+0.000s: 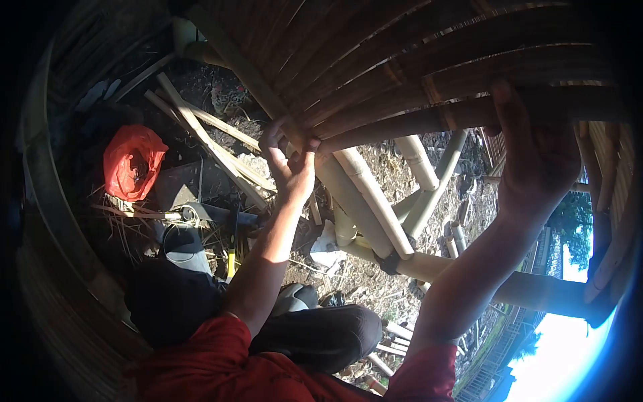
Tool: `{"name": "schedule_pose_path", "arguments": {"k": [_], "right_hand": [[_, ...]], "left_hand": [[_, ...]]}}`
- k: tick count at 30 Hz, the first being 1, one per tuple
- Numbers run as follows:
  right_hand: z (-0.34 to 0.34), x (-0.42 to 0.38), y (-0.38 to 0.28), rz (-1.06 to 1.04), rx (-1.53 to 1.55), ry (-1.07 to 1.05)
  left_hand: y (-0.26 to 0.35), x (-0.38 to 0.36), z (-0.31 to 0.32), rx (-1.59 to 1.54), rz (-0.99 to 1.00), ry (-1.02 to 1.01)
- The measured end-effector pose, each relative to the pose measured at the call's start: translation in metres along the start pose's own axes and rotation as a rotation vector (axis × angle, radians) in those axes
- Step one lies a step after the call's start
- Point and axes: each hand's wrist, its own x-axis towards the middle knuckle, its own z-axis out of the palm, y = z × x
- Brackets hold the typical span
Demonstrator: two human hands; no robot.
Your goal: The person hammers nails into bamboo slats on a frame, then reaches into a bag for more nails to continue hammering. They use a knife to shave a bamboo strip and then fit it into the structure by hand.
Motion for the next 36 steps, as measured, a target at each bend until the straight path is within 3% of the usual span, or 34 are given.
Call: {"name": "schedule_pose_path", "arguments": {"k": [2, 4, 5, 7, 11, 13, 14, 15, 21, 24, 27, 29, 31, 32, 33, 36], "right_hand": [[0.005, 0.006, 0.003, -0.003, 0.041, -0.028], [0.019, 0.011, 0.007, -0.104, 0.104, 0.004], [0.022, 0.009, 0.004, -0.102, 0.098, 0.011], [0.027, 0.007, -0.005, -0.042, -0.033, 0.028], [0.021, -0.010, -0.004, -0.048, 0.085, 0.059], [0.010, -0.013, -0.003, 0.034, -0.025, 0.147], [0.005, -0.015, -0.005, 0.032, -0.090, 0.155], [0.006, -0.015, -0.009, 0.034, -0.159, 0.163], [0.022, -0.015, -0.007, 0.000, -0.139, 0.213], [0.025, -0.015, -0.008, 0.076, -0.157, 0.270], [0.021, -0.011, -0.008, 0.067, -0.167, 0.237], [0.015, -0.005, -0.009, 0.040, -0.182, 0.171], [0.010, -0.006, -0.011, 0.021, -0.193, 0.116], [0.011, -0.006, -0.012, 0.043, -0.200, 0.123], [0.013, -0.006, -0.015, 0.063, -0.200, 0.127], [0.018, -0.011, -0.017, 0.101, -0.109, 0.161]], "left_hand": [[0.001, -0.002, 0.003, -0.014, 0.019, 0.020], [0.007, -0.007, 0.007, -0.048, -0.113, 0.058], [-0.012, -0.004, 0.008, 0.011, -0.007, 0.056], [0.002, -0.002, 0.006, -0.022, -0.088, 0.032], [0.012, 0.000, 0.001, -0.160, -0.171, 0.024], [0.009, 0.004, 0.000, -0.297, -0.200, -0.030], [0.017, 0.001, -0.004, -0.189, -0.272, -0.041], [0.022, 0.002, -0.001, -0.361, -0.324, -0.039], [0.004, -0.008, 0.011, -0.423, -0.387, 0.064], [-0.027, -0.020, 0.020, -0.103, -0.227, 0.010], [-0.022, -0.020, 0.027, -0.103, -0.121, 0.058], [-0.033, -0.020, 0.026, -0.003, -0.230, 0.043], [0.010, -0.009, 0.020, -0.424, -0.395, 0.105], [-0.004, -0.003, 0.012, -0.467, -0.494, 0.013], [0.017, 0.000, 0.011, -0.515, -0.550, 0.084], [-0.005, 0.009, 0.005, -0.536, -0.447, -0.026]]}}
